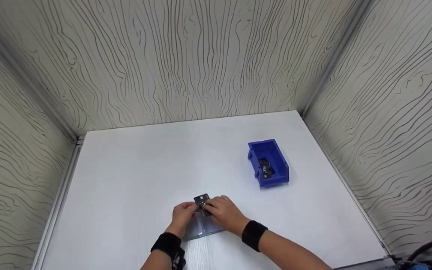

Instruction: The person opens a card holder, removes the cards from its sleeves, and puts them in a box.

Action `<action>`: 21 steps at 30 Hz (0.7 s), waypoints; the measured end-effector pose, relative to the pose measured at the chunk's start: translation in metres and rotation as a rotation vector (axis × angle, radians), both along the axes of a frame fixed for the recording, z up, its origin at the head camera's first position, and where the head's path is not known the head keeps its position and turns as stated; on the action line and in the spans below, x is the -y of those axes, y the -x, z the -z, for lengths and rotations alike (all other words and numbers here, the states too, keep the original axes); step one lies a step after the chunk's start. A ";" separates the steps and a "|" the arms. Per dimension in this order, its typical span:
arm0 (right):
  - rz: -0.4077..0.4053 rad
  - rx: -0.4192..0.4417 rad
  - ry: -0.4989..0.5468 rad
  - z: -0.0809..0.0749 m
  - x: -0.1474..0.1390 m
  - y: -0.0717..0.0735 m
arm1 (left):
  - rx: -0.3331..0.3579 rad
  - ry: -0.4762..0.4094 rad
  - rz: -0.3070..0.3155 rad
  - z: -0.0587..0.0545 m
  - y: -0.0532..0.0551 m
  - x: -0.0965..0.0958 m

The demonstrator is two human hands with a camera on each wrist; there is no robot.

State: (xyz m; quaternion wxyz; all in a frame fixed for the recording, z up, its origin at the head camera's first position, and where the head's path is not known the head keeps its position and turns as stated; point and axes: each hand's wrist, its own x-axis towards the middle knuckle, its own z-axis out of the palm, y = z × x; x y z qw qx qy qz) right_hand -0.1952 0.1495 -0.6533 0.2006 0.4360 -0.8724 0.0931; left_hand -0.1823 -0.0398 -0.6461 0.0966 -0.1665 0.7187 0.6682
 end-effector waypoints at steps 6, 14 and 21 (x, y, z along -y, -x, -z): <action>0.014 -0.030 0.052 -0.003 -0.005 0.004 | -0.039 -0.035 0.058 -0.001 0.001 -0.001; 0.103 -0.003 0.129 -0.009 -0.025 0.014 | -0.233 0.373 0.175 0.006 -0.003 0.001; 0.229 -0.070 0.278 -0.024 -0.066 0.040 | -0.356 0.838 0.270 0.017 -0.010 0.015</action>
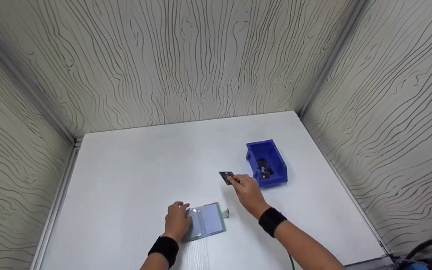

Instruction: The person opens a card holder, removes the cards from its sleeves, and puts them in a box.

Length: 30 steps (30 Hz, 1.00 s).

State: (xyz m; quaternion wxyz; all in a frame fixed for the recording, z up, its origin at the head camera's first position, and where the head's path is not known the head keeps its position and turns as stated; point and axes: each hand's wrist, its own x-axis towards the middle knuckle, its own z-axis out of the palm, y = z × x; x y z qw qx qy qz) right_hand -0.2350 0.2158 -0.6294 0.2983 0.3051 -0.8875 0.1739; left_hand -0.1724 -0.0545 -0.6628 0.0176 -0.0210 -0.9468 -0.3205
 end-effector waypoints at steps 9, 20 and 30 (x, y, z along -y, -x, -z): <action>0.319 -0.024 0.124 -0.004 -0.061 0.040 | 0.005 0.181 0.041 0.005 -0.005 0.001; 0.492 0.146 -0.052 0.016 -0.096 0.056 | 0.147 0.084 -0.026 0.012 -0.004 -0.005; 0.539 0.328 -0.146 0.024 -0.095 0.067 | 0.185 0.075 -0.033 0.015 0.002 -0.003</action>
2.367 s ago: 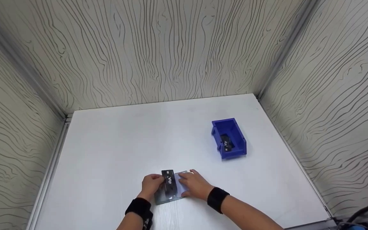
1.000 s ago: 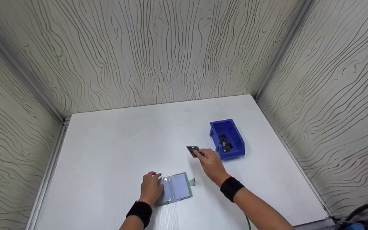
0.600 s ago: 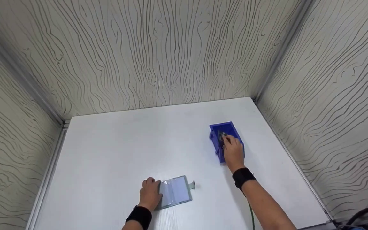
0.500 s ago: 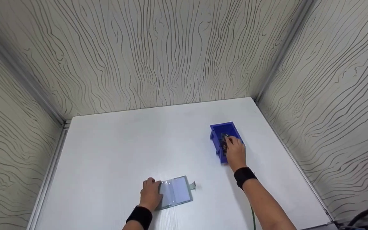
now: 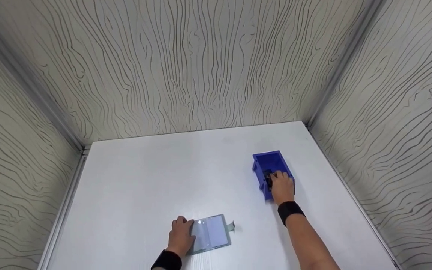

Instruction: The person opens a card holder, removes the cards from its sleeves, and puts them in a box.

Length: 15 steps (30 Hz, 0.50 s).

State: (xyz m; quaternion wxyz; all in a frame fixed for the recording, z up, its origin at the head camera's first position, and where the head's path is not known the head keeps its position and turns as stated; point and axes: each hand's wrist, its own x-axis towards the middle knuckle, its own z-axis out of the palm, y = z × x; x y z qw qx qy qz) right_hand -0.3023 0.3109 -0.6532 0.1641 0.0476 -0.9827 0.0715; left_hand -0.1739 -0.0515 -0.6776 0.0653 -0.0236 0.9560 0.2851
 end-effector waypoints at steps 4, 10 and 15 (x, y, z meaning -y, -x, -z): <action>0.003 0.018 0.000 0.001 -0.001 0.000 | -0.058 0.016 0.030 0.000 -0.003 0.002; -0.007 0.018 -0.026 0.005 -0.001 0.004 | -0.068 0.031 0.041 -0.005 -0.003 0.002; -0.004 0.114 -0.027 0.009 -0.004 0.006 | -0.069 0.019 0.030 -0.002 -0.004 0.001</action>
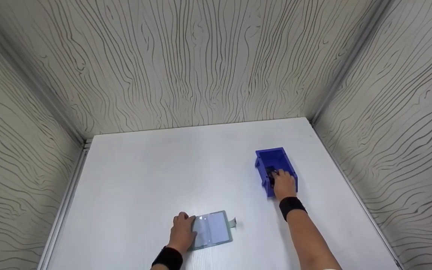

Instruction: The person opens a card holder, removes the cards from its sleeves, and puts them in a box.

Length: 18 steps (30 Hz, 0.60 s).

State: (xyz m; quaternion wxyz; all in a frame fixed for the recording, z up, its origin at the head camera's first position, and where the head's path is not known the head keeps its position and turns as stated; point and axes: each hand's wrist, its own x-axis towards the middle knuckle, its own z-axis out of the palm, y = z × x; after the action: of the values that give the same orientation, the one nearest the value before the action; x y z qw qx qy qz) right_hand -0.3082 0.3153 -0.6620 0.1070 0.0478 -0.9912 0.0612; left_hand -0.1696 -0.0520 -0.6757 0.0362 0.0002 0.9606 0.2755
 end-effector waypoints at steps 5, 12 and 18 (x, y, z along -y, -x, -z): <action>0.012 0.042 -0.001 0.000 -0.002 0.003 | -0.018 -0.010 0.026 0.003 0.000 0.002; 0.003 0.041 -0.054 0.000 -0.002 0.001 | 0.007 -0.042 0.033 0.004 0.000 0.003; 0.011 0.050 -0.056 -0.001 0.001 0.005 | 0.005 -0.055 0.030 0.004 0.003 0.004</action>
State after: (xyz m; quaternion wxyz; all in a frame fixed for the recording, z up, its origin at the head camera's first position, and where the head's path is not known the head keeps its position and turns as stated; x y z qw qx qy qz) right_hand -0.3129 0.3138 -0.6610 0.0812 0.0438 -0.9952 0.0339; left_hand -0.1723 -0.0564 -0.6798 0.0426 0.0150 0.9524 0.3014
